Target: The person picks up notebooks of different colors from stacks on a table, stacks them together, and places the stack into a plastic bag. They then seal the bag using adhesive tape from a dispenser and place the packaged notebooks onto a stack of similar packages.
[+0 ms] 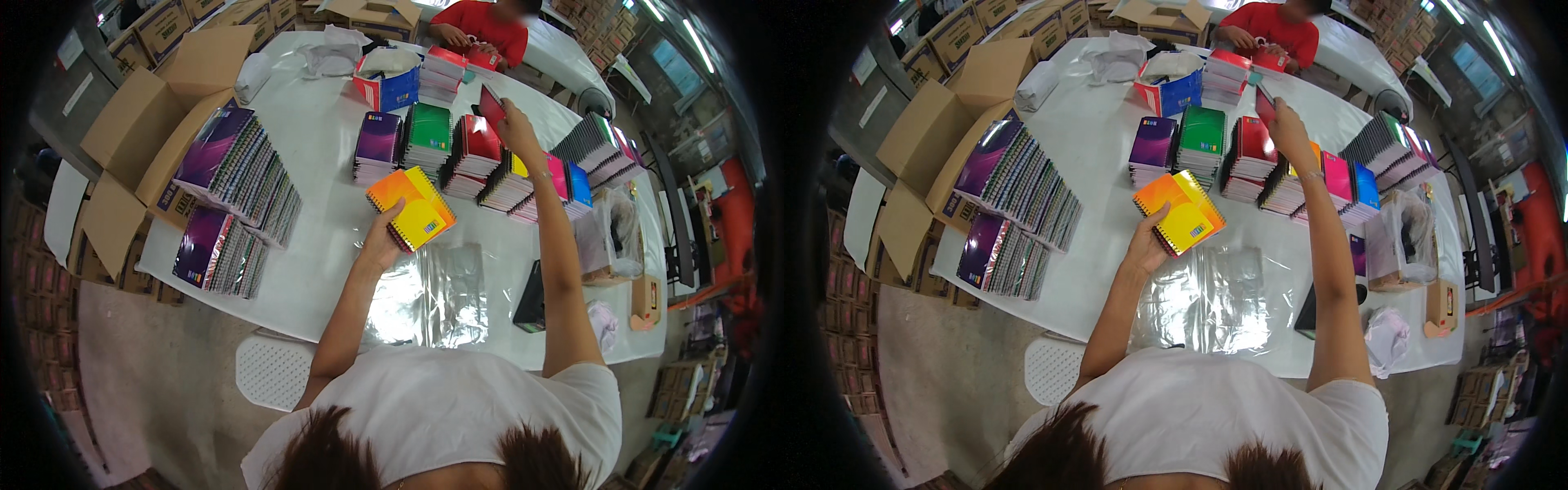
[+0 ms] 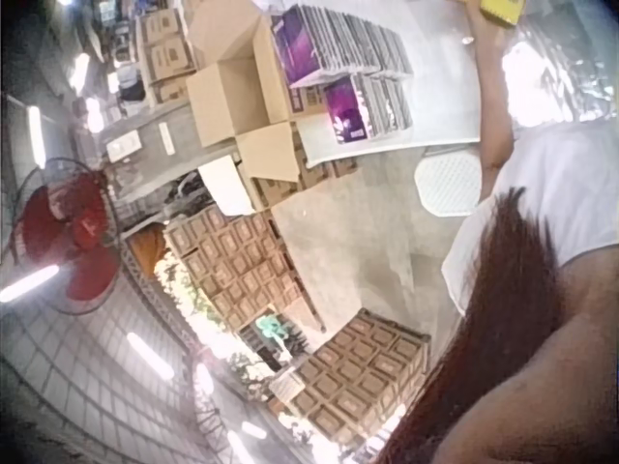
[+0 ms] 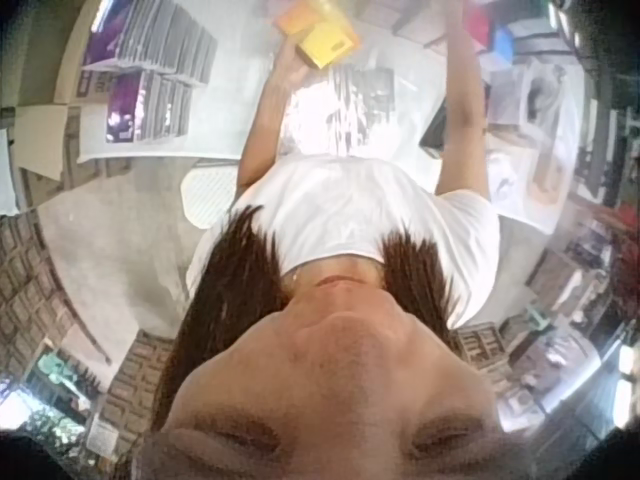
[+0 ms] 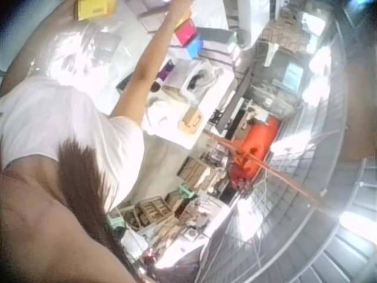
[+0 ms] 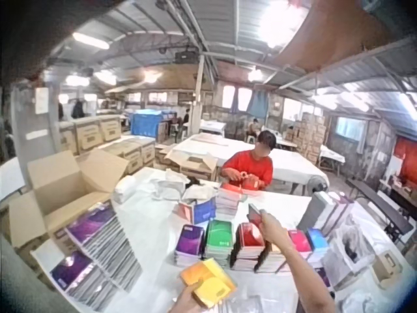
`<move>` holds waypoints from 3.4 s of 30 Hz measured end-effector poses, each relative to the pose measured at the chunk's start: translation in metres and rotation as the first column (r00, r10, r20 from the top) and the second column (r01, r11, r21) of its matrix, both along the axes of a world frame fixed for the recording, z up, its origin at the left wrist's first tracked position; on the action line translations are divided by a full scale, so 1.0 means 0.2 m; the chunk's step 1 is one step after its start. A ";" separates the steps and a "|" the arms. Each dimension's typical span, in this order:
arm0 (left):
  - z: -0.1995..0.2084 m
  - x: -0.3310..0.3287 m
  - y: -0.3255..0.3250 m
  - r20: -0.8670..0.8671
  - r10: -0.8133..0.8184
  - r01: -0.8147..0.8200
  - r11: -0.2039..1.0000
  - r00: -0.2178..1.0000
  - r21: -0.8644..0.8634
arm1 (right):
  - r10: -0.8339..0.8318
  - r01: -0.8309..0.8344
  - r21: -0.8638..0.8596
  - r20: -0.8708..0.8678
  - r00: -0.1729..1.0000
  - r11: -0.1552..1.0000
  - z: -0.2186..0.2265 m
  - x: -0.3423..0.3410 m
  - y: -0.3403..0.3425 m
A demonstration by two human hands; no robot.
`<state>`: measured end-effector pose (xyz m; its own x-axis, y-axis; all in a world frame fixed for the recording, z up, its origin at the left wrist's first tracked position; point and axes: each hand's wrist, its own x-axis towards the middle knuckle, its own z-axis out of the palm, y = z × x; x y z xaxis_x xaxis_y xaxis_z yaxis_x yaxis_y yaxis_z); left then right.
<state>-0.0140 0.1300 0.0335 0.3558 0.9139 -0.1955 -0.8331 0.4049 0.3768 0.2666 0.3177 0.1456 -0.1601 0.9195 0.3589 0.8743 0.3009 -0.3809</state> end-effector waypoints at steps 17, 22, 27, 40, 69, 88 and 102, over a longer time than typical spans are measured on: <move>0.12 -0.07 -0.07 0.028 -0.148 0.149 0.989 0.989 -0.006 | 0.438 -0.532 -0.101 -0.452 0.777 0.841 -0.05 -0.34 -0.23; 0.10 -0.04 -0.08 0.002 -0.061 0.061 0.998 0.998 -0.023 | -0.052 -0.028 -0.241 -0.319 0.946 0.970 -0.37 -0.38 0.08; 0.06 -0.07 -0.09 -0.126 0.032 -0.036 0.999 0.992 -0.028 | 0.012 -0.086 -0.271 -0.265 0.964 0.959 -0.40 -0.43 0.18; 0.06 -0.10 -0.11 -0.119 0.125 -0.129 0.991 0.985 -0.020 | 0.077 -0.297 -0.165 -0.747 0.660 0.941 0.00 -0.55 -0.23; 0.06 0.31 -0.37 -0.200 0.059 -0.072 0.996 0.978 -0.058 | -0.105 0.088 0.170 0.095 0.990 0.982 -0.33 0.60 -0.48; 0.17 -0.09 -0.52 -0.106 -0.029 0.024 0.999 0.994 -0.049 | 0.184 -0.935 0.294 -0.948 -0.259 0.200 0.01 -0.48 -0.68; 0.21 -0.42 -0.41 -0.080 -0.012 0.014 1.000 0.997 0.025 | 0.119 -0.956 0.239 -0.968 -0.220 0.173 0.09 -0.97 -0.53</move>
